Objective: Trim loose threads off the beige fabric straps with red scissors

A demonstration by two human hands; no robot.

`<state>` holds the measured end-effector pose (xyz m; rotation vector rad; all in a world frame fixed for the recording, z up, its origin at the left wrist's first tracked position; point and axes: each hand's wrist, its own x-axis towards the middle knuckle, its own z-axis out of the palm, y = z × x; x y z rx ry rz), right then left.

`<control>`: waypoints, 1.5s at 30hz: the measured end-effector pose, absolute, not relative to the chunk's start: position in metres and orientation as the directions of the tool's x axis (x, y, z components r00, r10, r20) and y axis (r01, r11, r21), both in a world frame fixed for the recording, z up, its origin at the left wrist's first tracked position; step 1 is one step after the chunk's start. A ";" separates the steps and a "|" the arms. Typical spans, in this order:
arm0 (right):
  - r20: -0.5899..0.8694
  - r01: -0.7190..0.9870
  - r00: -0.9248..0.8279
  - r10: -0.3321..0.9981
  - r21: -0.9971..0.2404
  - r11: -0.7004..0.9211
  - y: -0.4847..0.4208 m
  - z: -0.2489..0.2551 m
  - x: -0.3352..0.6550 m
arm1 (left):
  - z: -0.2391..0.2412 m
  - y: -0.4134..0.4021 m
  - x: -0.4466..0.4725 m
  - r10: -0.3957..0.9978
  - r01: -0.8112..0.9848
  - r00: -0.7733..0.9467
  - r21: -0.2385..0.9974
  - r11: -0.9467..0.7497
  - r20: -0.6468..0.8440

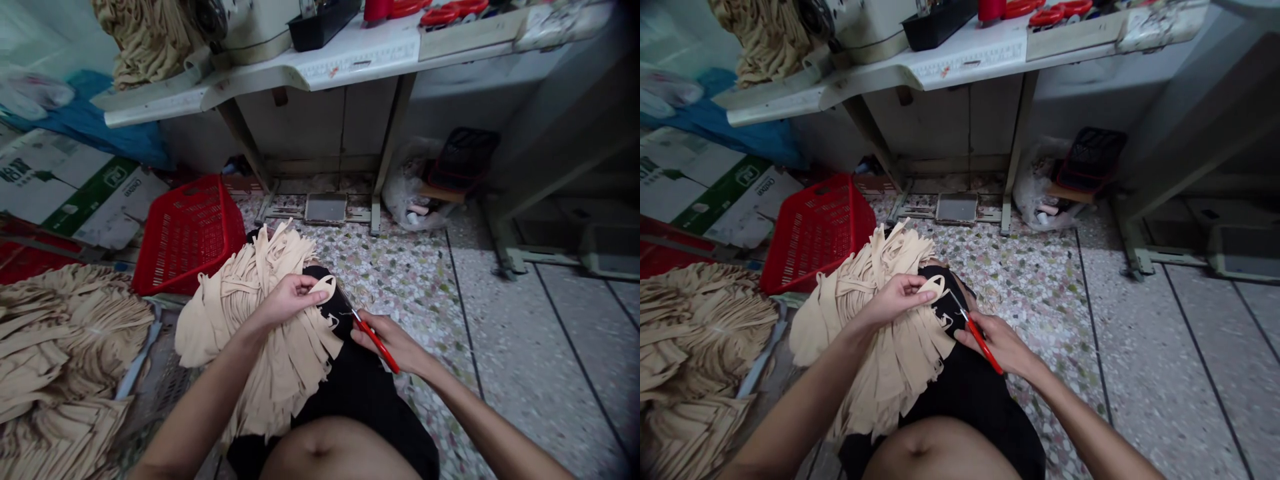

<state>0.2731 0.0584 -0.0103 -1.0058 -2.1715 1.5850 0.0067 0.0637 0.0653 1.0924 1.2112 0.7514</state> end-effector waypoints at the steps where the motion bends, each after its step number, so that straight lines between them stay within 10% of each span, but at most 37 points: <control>1: -0.163 0.363 -0.732 0.662 -0.915 0.177 0.060 -0.010 0.271 | 0.063 0.063 0.007 0.911 0.080 0.220 0.937 0.339 -0.349; 32: -0.086 0.235 -0.799 0.595 -0.956 0.177 0.073 -0.003 0.260 | 0.052 0.063 0.007 0.828 0.079 0.299 0.877 0.473 -0.474; 45: -0.255 0.305 -0.656 0.710 -0.951 -0.060 0.054 -0.038 0.264 | 0.041 0.060 0.004 0.827 0.125 0.299 0.879 0.460 -0.476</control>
